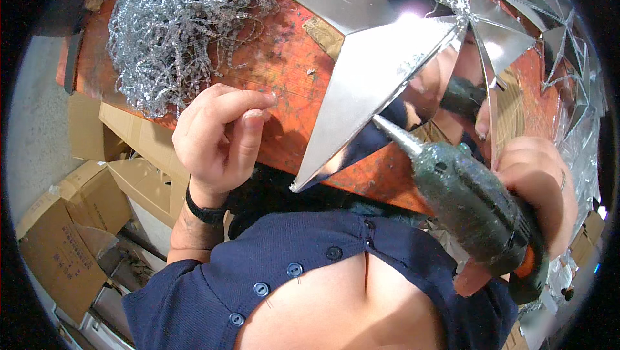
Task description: Applying decorative trim to metallic star ornaments using a hot glue gun.
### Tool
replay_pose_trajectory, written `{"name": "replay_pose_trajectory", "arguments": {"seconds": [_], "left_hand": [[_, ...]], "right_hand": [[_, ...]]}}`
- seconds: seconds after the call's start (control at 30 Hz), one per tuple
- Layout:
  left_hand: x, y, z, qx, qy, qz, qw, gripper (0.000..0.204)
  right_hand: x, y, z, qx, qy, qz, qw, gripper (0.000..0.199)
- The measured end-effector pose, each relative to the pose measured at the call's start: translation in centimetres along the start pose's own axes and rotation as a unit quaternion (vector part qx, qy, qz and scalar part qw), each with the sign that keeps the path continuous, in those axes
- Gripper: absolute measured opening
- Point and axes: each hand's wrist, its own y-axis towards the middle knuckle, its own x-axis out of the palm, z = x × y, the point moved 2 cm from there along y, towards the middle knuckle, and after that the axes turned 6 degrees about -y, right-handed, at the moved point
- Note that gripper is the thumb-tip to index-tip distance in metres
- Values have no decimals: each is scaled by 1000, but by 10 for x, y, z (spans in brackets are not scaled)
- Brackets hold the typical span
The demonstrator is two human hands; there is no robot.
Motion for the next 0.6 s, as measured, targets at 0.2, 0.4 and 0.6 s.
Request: {"name": "replay_pose_trajectory", "arguments": {"seconds": [0.2, 0.4, 0.6], "left_hand": [[-3, -5, -2, -12, -1, 6, 1000, 10], [-1, -1, -2, 8, -5, 5, 1000, 5], [0, -11, 4, -96, -289, -4, 953, 52]], "right_hand": [[-13, 4, -12, -64, -63, -141, 986, 96], [17, -2, -33, 7, -7, 22, 1000, 39], [21, -11, -31, -46, -5, -57, 997, 94]]}}
